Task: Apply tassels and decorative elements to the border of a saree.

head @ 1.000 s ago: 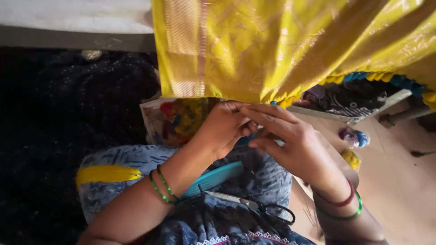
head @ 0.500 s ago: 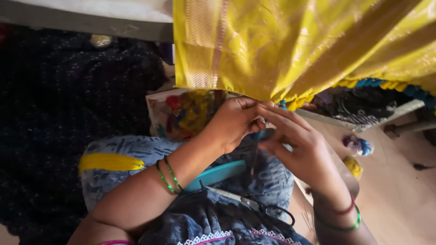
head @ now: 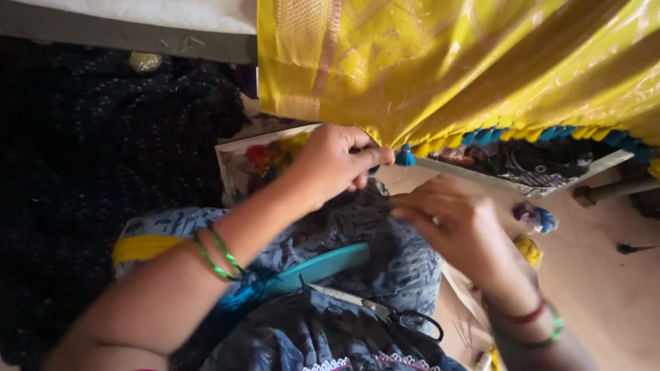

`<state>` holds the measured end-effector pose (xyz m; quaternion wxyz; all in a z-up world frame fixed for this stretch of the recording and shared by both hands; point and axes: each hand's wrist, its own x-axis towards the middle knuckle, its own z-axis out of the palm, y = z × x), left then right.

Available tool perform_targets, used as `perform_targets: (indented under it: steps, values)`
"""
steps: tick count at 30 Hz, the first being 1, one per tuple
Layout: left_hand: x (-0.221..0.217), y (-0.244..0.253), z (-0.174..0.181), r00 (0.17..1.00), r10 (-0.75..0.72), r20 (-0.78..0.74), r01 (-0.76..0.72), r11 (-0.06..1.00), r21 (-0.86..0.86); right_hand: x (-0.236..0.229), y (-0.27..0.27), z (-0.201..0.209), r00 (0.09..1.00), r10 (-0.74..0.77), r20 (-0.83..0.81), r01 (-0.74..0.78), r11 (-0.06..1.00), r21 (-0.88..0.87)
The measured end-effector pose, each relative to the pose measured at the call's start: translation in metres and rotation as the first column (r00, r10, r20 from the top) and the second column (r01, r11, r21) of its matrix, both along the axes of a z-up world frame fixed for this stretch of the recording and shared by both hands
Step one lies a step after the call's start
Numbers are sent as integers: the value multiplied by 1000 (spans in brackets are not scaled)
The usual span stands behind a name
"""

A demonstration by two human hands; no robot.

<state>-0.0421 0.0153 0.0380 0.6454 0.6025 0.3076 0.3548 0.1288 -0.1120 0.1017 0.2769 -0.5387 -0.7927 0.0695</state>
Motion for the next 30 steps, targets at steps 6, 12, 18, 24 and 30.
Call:
perform_targets:
  steps: [6,12,18,24,30]
  values:
    - [-7,16,16,969,-247,-21,248,969,12,14,33,60,938,-20,347,-62,973,224]
    - [-5,17,-12,998,-58,-37,69,887,457,1,76,72,907,264,329,-302,951,71]
    - [6,-4,-34,989,145,-34,-125,934,335,-19,98,67,829,434,353,-463,886,-3]
    - [8,-10,-29,891,387,239,-454,781,429,-19,120,43,832,158,532,-232,970,74]
    - [-5,-27,7,827,511,235,-369,177,913,-9,105,45,906,189,379,-248,962,115]
